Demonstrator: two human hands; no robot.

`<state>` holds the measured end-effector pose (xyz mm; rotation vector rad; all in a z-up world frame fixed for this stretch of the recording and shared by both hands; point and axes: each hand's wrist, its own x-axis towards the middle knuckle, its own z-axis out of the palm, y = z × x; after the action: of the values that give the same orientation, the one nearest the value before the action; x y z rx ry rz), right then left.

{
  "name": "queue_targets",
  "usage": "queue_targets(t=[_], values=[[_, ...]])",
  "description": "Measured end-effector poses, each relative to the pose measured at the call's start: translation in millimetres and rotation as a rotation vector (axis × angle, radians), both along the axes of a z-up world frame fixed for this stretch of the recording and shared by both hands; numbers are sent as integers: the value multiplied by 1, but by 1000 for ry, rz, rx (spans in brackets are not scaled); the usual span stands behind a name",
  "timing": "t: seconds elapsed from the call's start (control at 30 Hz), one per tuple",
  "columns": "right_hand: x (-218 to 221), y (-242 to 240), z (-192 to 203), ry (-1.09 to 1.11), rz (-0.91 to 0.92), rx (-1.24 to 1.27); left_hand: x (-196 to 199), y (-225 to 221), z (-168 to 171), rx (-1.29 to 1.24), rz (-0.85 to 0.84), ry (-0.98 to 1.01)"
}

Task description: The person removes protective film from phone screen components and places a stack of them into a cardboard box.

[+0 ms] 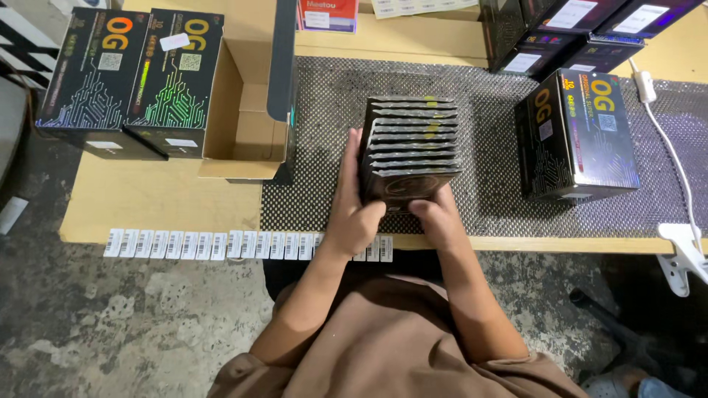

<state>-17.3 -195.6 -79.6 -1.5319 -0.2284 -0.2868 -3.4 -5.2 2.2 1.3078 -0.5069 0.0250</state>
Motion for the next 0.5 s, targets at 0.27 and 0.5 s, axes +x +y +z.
queue_targets(t=[0.27, 0.5], values=[[-11, 8, 64, 49, 125, -297, -2, 8, 4, 182, -21, 93], [-8, 8, 78, 99, 169, -436, 1, 5, -3, 139, -11, 123]])
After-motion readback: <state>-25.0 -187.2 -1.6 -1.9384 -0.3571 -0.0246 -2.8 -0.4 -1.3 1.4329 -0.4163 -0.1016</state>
